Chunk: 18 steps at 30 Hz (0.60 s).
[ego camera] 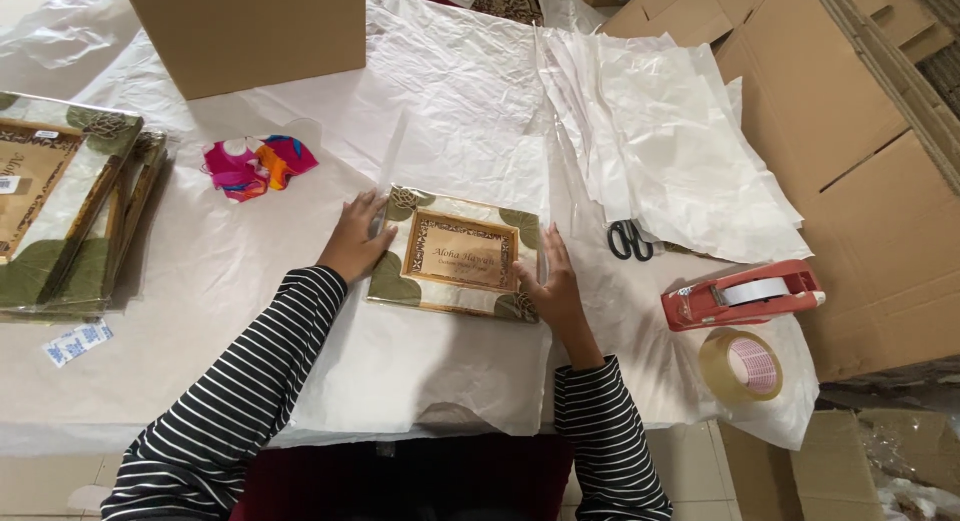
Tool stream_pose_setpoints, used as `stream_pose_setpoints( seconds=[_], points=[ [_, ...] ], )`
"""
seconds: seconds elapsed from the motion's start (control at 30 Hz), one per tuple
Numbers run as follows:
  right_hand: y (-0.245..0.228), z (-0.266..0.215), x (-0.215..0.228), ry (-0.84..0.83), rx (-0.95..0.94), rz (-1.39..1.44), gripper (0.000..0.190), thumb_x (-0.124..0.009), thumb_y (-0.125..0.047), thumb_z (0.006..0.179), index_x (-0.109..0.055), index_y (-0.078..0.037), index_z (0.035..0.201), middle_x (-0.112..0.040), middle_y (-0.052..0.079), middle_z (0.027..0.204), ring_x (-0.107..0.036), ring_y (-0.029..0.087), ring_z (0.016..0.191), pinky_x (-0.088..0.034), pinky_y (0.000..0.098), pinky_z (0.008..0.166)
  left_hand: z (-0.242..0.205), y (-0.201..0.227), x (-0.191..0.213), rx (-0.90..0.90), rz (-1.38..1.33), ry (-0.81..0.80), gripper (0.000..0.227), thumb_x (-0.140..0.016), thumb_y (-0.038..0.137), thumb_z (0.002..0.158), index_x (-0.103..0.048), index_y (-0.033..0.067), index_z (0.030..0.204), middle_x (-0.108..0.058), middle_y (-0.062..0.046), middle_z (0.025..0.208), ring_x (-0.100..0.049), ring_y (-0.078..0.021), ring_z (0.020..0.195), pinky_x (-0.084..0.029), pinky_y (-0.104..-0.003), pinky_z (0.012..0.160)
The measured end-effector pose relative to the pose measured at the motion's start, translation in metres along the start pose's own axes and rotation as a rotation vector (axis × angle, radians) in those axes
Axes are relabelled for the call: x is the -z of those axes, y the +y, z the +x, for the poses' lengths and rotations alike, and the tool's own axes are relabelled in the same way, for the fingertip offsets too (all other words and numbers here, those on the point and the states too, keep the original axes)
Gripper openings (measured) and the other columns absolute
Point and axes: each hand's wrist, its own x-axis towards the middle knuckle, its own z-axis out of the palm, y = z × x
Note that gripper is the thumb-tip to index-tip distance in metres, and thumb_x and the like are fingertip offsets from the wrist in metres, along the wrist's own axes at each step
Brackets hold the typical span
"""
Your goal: The person wraps picture frames in white tissue paper by applying labels, folding the paper around the frames, and securing the edges with adhesive tape from a dispenser.
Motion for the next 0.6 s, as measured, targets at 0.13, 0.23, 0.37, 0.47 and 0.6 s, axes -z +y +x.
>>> stream_pose_setpoints(
  seconds=[0.13, 0.23, 0.37, 0.47, 0.6],
  points=[
    [-0.011, -0.005, 0.002, -0.067, -0.102, -0.025, 0.08, -0.075, -0.046, 0.09, -0.048, 0.0, 0.149, -0.022, 0.029, 0.165, -0.025, 0.049, 0.15, -0.023, 0.0579, 0.123, 0.001, -0.007, -0.009, -0.001, 0.052, 0.032, 0.063, -0.06, 0.042, 0.1, -0.05, 0.0062, 0.151, -0.045, -0.024, 0.153, -0.033, -0.0455, 0.15, -0.013, -0.06, 0.125],
    [0.006, -0.004, -0.004, -0.054, -0.095, -0.05, 0.083, -0.076, -0.048, 0.088, -0.047, 0.001, 0.149, -0.031, 0.03, 0.161, -0.031, 0.046, 0.149, -0.026, 0.0531, 0.123, 0.001, -0.003, -0.007, -0.005, 0.077, 0.006, 0.062, -0.058, 0.038, 0.099, -0.048, 0.0058, 0.151, -0.043, -0.025, 0.153, -0.032, -0.0478, 0.149, -0.014, -0.063, 0.125],
    [0.012, -0.004, -0.007, -0.066, -0.072, -0.058, 0.082, -0.076, -0.044, 0.09, -0.046, 0.005, 0.149, -0.036, 0.028, 0.159, -0.035, 0.043, 0.148, -0.027, 0.0504, 0.124, 0.008, -0.007, -0.009, 0.049, 0.181, -0.052, 0.066, -0.053, 0.045, 0.098, -0.046, 0.0093, 0.153, -0.04, -0.021, 0.156, -0.03, -0.0428, 0.152, -0.012, -0.061, 0.126],
    [0.009, -0.002, -0.007, -0.069, -0.055, -0.062, 0.084, -0.075, -0.043, 0.089, -0.044, 0.006, 0.15, -0.037, 0.027, 0.159, -0.035, 0.042, 0.149, -0.027, 0.0495, 0.124, 0.02, -0.016, -0.01, 0.08, 0.22, -0.093, 0.072, -0.048, 0.054, 0.096, -0.044, 0.0144, 0.156, -0.037, -0.016, 0.158, -0.025, -0.0373, 0.154, -0.007, -0.059, 0.127],
    [0.006, -0.002, -0.004, -0.068, -0.041, -0.048, 0.085, -0.076, -0.042, 0.089, -0.043, 0.008, 0.149, -0.037, 0.028, 0.158, -0.035, 0.043, 0.148, -0.028, 0.0498, 0.124, 0.021, -0.001, -0.004, 0.12, 0.209, -0.09, 0.07, -0.048, 0.051, 0.094, -0.046, 0.0131, 0.153, -0.04, -0.015, 0.156, -0.027, -0.0339, 0.153, -0.006, -0.057, 0.128]
  ],
)
